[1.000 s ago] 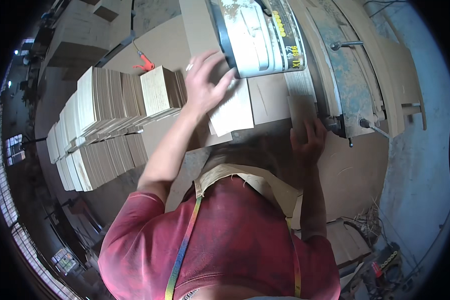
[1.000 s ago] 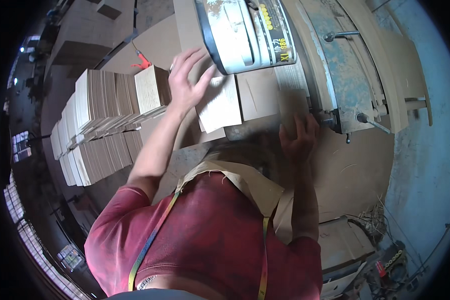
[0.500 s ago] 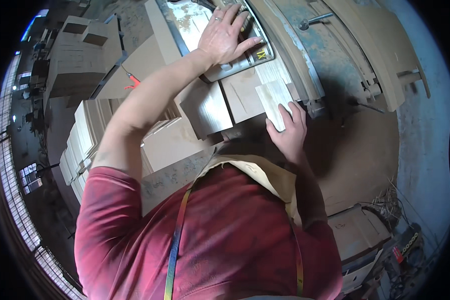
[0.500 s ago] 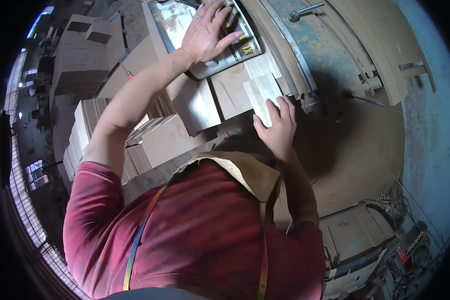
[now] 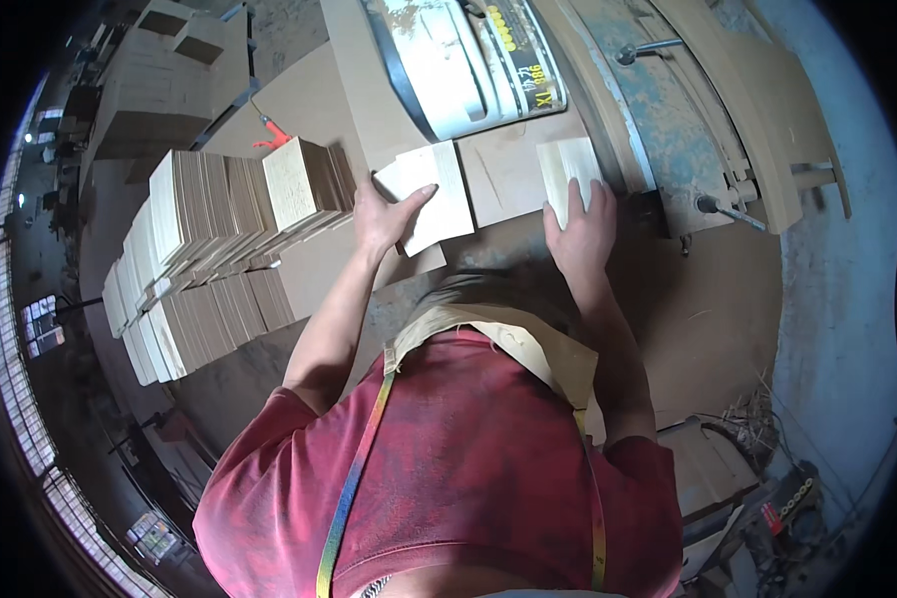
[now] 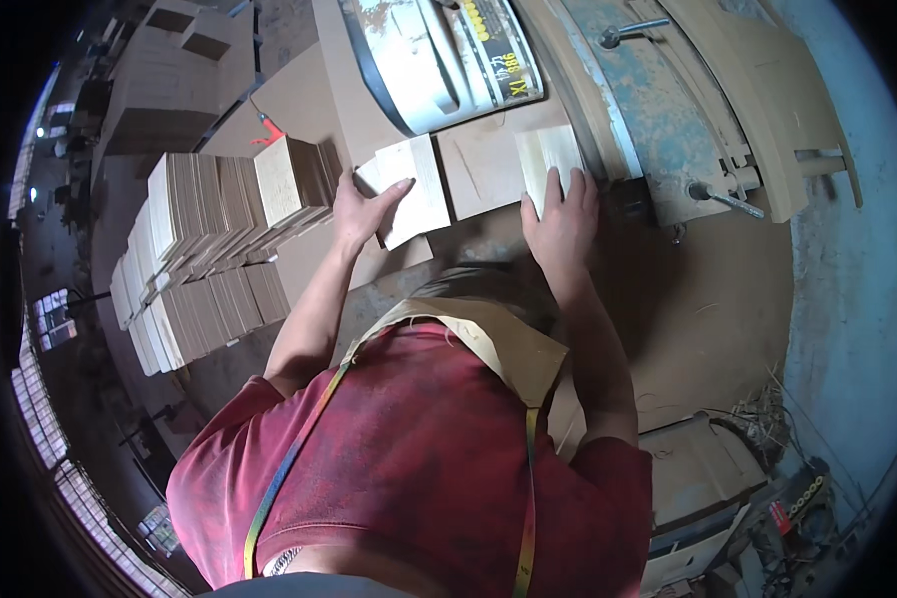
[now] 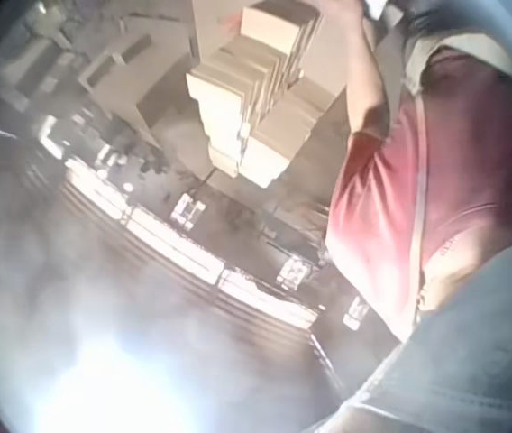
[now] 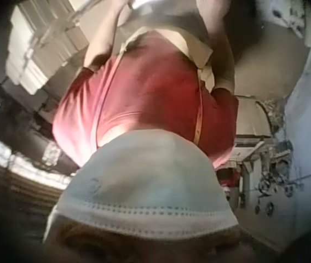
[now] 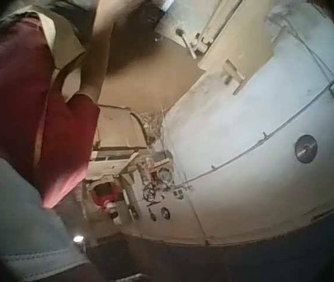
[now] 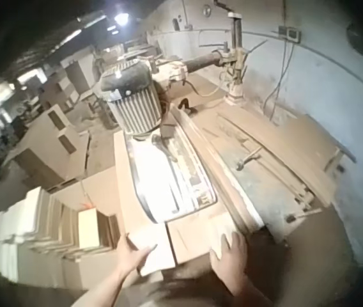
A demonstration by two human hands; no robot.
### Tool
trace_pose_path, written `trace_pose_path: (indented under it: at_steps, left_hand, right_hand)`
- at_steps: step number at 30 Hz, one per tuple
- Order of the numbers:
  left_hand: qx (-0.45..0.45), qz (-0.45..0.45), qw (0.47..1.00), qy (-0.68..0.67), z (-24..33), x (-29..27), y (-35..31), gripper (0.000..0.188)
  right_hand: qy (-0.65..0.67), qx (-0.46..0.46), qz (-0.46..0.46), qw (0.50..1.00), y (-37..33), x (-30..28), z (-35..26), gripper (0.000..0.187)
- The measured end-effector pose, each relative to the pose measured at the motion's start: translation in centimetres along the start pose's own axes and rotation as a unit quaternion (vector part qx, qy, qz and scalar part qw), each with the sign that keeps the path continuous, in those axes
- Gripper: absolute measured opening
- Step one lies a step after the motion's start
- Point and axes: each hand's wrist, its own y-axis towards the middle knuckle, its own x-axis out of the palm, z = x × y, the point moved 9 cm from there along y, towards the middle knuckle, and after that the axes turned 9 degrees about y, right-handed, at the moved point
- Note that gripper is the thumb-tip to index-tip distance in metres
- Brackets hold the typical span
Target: Sorting and stacking thin rectangular sheets at a manufacturing station.
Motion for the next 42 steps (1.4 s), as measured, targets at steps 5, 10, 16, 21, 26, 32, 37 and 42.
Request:
trace_pose_path:
  at_steps: [5,10,16,21,26,32,37,42]
  left_hand:
    - [0.001,-0.016,0.999,0.031,1.7,1.9,0.3,0.122]
    - [-0.06,-0.104,0.992,-0.033,2.8,4.0,-0.8,0.117]
    - [-0.144,-0.083,0.926,-0.34,-1.5,8.7,-1.8,0.102]
    - [-0.168,-0.171,0.822,-0.517,-3.4,9.9,-3.0,0.077]
    - [-0.144,-0.144,0.825,-0.527,-3.7,5.9,-4.8,0.062]
    - [-0.092,-0.142,0.821,-0.545,4.4,6.4,-5.5,0.062]
    - [-0.043,-0.177,0.789,-0.587,6.6,9.9,-3.4,0.069]
    - [-0.007,-0.212,0.771,-0.601,6.5,10.1,-2.2,0.074]
  right_hand:
    - [-0.111,0.017,-0.029,0.993,2.7,4.5,3.3,0.042]
    - [-0.013,-0.025,0.048,0.998,7.4,4.2,3.6,0.039]
    - [0.148,0.062,-0.188,0.969,0.7,8.5,-8.8,0.059]
    - [0.275,0.036,-0.298,0.913,-0.5,9.5,-12.3,0.073]
    - [0.434,0.064,-0.355,0.825,-1.2,9.6,-13.7,0.086]
    - [0.331,-0.028,-0.183,0.925,0.4,3.8,-12.2,0.096]
    - [0.244,-0.004,-0.178,0.953,1.1,4.2,-8.1,0.099]
    - [0.195,-0.013,-0.179,0.964,0.6,3.7,-6.6,0.093]
